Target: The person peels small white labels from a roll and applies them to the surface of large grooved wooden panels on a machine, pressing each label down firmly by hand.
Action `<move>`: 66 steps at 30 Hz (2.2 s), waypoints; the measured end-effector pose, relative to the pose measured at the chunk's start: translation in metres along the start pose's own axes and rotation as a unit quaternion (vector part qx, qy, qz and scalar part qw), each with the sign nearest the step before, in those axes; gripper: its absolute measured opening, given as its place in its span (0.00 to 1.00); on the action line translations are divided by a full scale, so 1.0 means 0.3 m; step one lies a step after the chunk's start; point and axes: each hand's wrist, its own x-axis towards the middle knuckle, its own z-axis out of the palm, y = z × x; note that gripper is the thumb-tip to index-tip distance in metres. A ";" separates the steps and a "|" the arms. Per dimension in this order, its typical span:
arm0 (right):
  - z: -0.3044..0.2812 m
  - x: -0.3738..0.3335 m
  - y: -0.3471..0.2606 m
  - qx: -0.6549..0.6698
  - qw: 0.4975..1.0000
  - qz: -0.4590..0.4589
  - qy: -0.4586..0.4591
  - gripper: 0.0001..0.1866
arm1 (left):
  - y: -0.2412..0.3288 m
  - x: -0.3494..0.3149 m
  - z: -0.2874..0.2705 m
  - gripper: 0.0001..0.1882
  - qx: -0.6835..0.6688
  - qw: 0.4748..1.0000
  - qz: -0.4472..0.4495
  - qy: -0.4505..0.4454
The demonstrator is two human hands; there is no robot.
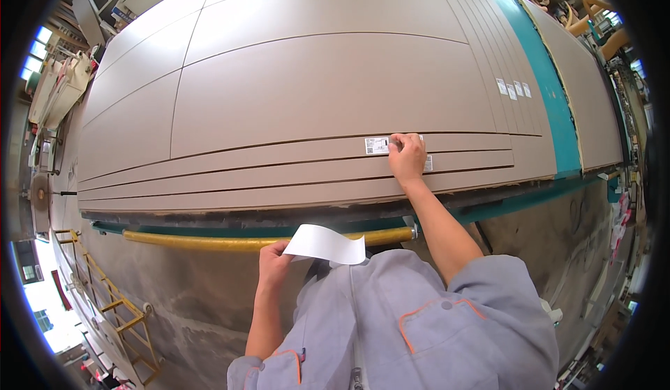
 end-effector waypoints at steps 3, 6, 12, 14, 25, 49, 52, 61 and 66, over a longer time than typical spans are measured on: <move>0.018 0.010 -0.011 -0.022 0.999 0.033 0.001 0.07 | -0.021 -0.004 -0.010 0.06 0.001 1.000 0.005 0.005; 0.031 0.005 -0.018 -0.032 0.999 0.029 0.018 0.07 | -0.041 -0.016 -0.020 0.05 0.001 1.000 0.005 0.021; 0.042 0.001 -0.025 -0.040 0.998 0.032 0.027 0.06 | -0.047 -0.027 -0.023 0.06 0.015 1.000 -0.018 0.017; 0.039 0.008 -0.025 -0.038 0.998 0.040 0.024 0.06 | -0.042 -0.024 -0.018 0.05 0.036 0.999 -0.026 0.021; 0.041 -0.009 -0.007 -0.002 0.998 0.046 0.030 0.10 | -0.050 -0.012 -0.019 0.07 0.032 0.999 -0.002 0.007; 0.048 0.039 -0.038 -0.083 0.993 -0.076 -0.026 0.03 | -0.042 -0.028 -0.030 0.04 0.038 0.999 -0.011 0.024; -0.001 0.015 -0.074 -0.002 0.995 -0.024 -0.095 0.07 | -0.048 -0.033 -0.029 0.05 0.041 0.999 -0.010 0.025; -0.049 0.280 -0.247 0.353 0.932 0.048 -0.067 0.06 | -0.034 -0.060 -0.038 0.06 0.027 0.997 -0.027 0.065; 0.352 0.339 -0.452 0.430 0.897 -0.004 -0.100 0.08 | -0.033 -0.157 0.013 0.06 0.069 0.986 -0.083 0.126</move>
